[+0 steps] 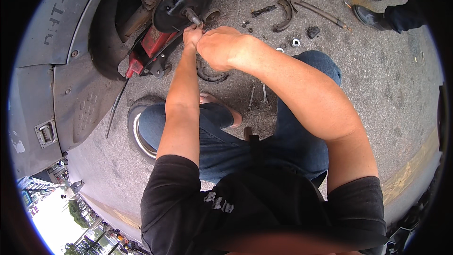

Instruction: The person works on a vehicle wheel hub, using a wrench to tighten bolts on the brake assembly. They wipe the hub with a red cloth and handle various small metal parts and tools laid out on the ground.

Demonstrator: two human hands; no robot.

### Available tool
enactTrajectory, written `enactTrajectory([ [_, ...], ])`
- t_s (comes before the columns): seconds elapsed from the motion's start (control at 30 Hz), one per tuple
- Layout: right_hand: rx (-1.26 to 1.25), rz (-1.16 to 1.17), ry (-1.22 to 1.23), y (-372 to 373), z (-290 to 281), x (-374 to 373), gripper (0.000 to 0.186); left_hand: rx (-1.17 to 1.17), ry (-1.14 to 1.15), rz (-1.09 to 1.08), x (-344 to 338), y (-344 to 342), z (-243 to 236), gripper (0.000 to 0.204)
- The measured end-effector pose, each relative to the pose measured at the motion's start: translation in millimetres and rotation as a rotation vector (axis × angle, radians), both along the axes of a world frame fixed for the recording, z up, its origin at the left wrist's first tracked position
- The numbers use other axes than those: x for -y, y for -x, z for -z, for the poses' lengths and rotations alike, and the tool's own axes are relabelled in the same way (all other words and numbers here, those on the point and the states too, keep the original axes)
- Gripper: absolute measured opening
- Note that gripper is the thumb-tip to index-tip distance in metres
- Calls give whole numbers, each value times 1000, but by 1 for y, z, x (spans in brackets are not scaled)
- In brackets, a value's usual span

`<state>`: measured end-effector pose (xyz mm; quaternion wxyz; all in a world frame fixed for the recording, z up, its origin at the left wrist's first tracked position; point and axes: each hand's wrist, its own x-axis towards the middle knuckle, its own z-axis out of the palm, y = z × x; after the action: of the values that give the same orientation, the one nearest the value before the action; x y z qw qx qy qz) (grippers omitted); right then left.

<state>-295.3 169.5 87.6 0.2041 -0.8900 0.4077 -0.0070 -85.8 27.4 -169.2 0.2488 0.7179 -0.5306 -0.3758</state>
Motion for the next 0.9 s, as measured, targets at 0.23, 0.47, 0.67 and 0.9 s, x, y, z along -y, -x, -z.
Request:
enactTrajectory([
  [0.23, 10, 7, -2, 0, 0, -1, 20, -25, -46, -28, -1, 4, -6, 27],
  [0.47, -4, 7, -14, -1, 0, 0, 20, -62, -54, -56, 1, 4, 1, 29],
  [0.67, 21, 8, -2, -1, 1, -1, 20, -266, -21, 74, 3, -5, -1, 29],
  [0.9, 17, 14, -9, 0, 0, -1, 19, 34, -47, -37, 5, 11, -6, 29],
])
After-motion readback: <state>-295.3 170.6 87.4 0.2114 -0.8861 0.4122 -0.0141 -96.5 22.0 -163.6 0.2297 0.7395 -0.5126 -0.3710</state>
